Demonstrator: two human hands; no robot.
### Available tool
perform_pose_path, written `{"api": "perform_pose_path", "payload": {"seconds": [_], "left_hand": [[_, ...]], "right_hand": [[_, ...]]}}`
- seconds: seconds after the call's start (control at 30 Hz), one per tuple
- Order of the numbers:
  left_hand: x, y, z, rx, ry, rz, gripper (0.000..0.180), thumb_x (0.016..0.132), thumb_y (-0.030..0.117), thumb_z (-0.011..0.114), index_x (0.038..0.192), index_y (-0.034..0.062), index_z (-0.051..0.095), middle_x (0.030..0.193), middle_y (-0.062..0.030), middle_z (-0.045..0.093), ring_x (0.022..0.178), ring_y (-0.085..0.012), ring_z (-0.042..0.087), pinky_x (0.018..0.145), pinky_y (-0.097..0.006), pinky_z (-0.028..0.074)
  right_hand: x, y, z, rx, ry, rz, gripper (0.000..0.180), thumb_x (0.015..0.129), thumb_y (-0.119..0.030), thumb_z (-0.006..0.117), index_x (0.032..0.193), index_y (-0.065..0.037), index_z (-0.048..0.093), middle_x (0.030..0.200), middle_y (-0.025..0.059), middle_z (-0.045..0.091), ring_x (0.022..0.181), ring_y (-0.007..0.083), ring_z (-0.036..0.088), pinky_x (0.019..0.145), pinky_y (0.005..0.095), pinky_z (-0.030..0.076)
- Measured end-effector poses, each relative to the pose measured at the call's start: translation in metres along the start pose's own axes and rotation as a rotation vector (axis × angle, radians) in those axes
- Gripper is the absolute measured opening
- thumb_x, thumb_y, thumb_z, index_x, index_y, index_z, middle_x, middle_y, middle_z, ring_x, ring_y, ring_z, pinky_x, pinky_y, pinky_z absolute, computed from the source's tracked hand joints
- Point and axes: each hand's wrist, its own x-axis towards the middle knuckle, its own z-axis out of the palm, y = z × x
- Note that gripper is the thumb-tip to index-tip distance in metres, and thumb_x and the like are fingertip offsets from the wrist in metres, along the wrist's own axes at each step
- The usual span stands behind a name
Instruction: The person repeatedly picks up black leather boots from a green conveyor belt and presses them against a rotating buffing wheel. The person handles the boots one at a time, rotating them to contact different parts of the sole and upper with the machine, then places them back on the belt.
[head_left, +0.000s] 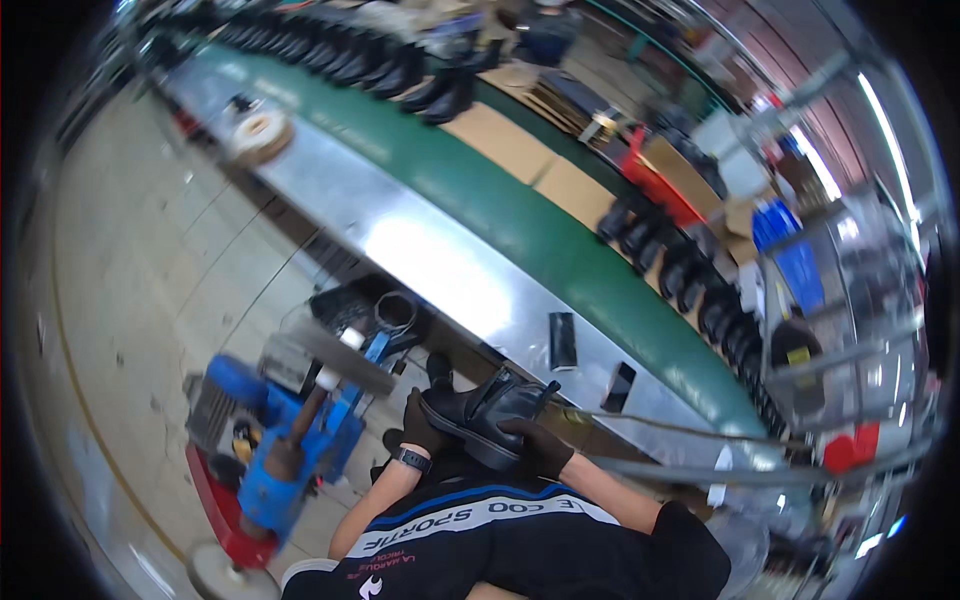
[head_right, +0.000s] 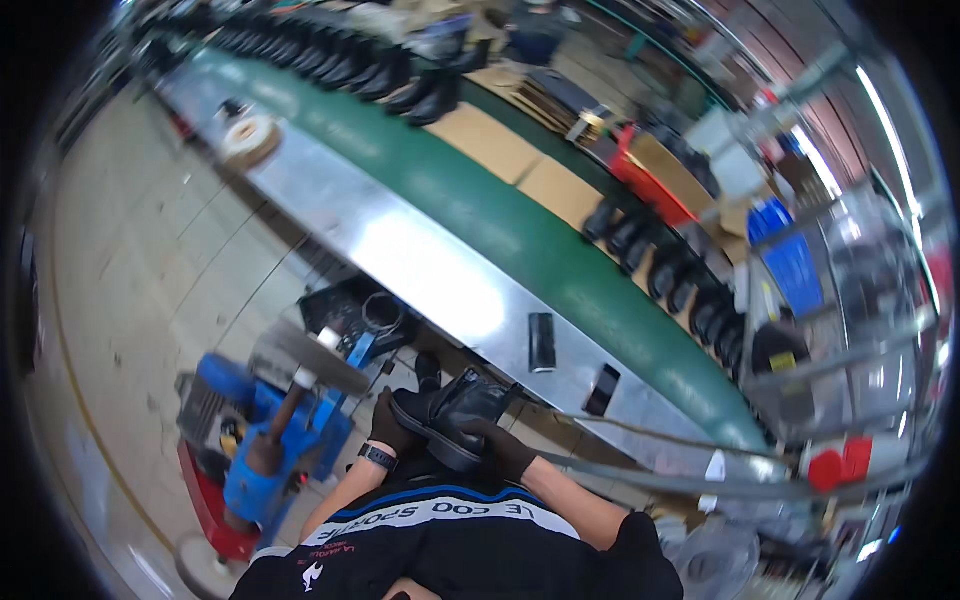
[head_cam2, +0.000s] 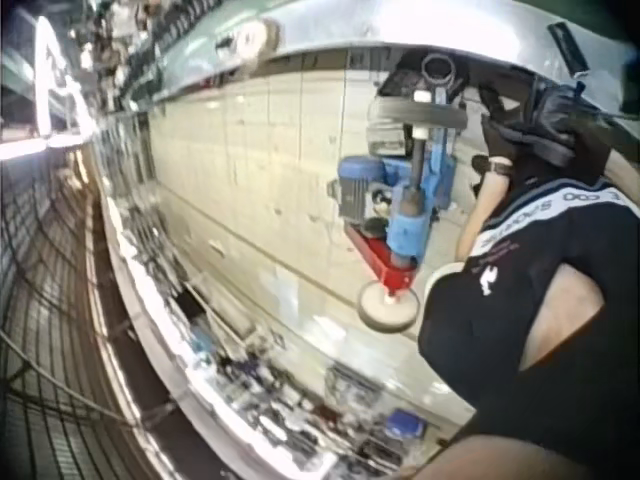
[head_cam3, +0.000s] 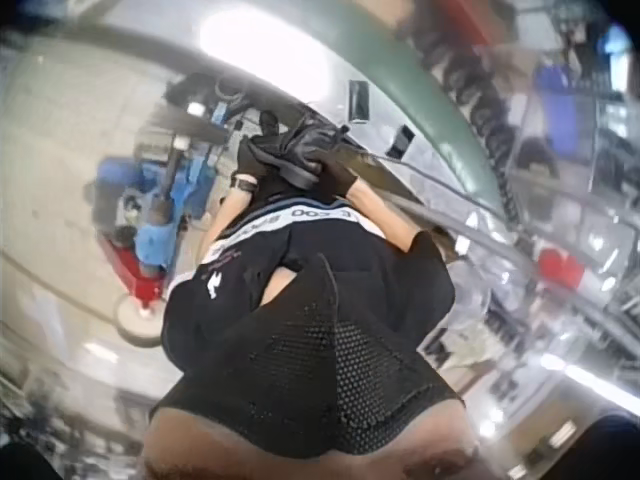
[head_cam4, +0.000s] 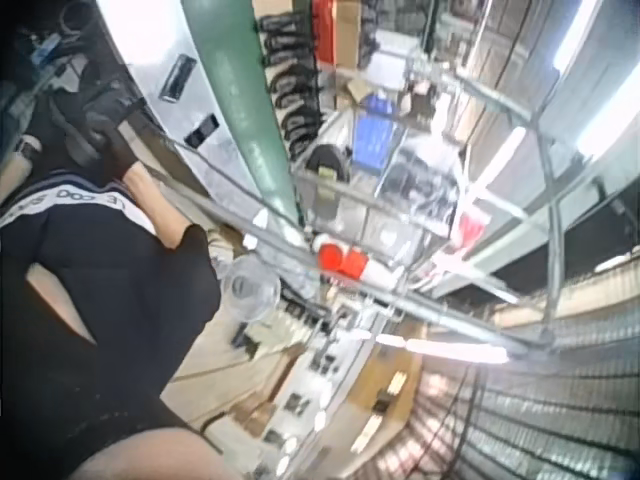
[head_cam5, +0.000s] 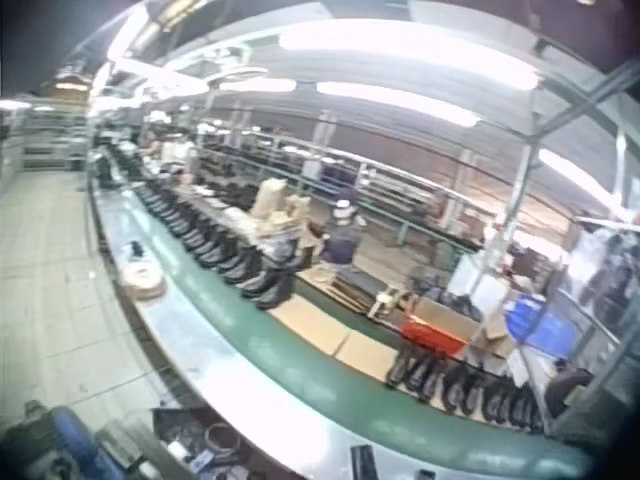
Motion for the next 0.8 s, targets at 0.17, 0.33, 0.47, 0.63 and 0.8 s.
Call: {"api": "perform_pose_path", "payload": {"seconds": [0.17, 0.33, 0.47, 0.63, 0.8], "left_hand": [[-0.056, -0.009, -0.021, 0.374, 0.199, 0.036, 0.051, 0.080, 0.042, 0.066, 0.111, 0.0027, 0.056, 0.103, -0.0161, 0.066, 0.103, -0.0293, 0.061, 0.099, -0.041, 0.042], [-0.047, 0.016, -0.010, 0.351, 0.309, 0.119, 0.022, 0.095, 0.016, 0.054, 0.112, 0.0021, 0.050, 0.099, -0.0119, 0.065, 0.101, -0.0211, 0.061, 0.100, -0.037, 0.043], [-0.032, -0.037, 0.002, -0.382, 0.560, -0.005, 0.054, 0.095, 0.046, 0.044, 0.123, 0.0009, 0.053, 0.117, -0.0142, 0.061, 0.108, -0.0270, 0.060, 0.099, -0.039, 0.045], [-0.023, 0.041, -0.007, -1.737, 0.368, -0.220, 0.073, 0.094, 0.065, 0.029, 0.127, 0.0039, 0.051, 0.121, -0.0128, 0.059, 0.111, -0.0271, 0.058, 0.102, -0.040, 0.042], [-0.010, 0.049, -0.019, -1.804, 0.374, -0.275, 0.083, 0.091, 0.072, 0.027, 0.135, 0.0042, 0.045, 0.125, -0.0139, 0.057, 0.116, -0.0283, 0.054, 0.105, -0.042, 0.039]], "right_hand": [[0.049, 0.016, 0.021, -0.255, 0.086, 0.075, 0.041, 0.084, -0.029, 0.067, 0.120, -0.010, 0.059, 0.111, 0.0079, 0.063, 0.102, 0.0185, 0.060, 0.091, 0.0343, 0.049], [0.048, 0.031, -0.055, -1.019, -0.051, -0.356, 0.032, 0.086, -0.025, 0.063, 0.114, -0.009, 0.062, 0.104, 0.0060, 0.064, 0.101, 0.0175, 0.060, 0.092, 0.0329, 0.047], [0.055, -0.002, -0.020, -0.619, 0.029, -0.015, 0.027, 0.087, -0.022, 0.060, 0.109, -0.006, 0.064, 0.104, 0.0062, 0.065, 0.101, 0.0159, 0.060, 0.092, 0.0322, 0.046], [0.037, -0.026, -0.001, -0.807, 0.015, -0.121, 0.026, 0.082, -0.012, 0.060, 0.105, -0.001, 0.064, 0.101, 0.0083, 0.066, 0.098, 0.0171, 0.062, 0.089, 0.0319, 0.048], [0.053, -0.038, -0.005, -1.062, 0.002, -0.145, 0.029, 0.080, -0.008, 0.061, 0.108, -0.002, 0.063, 0.103, 0.0088, 0.065, 0.098, 0.0185, 0.062, 0.090, 0.0313, 0.047]]}}
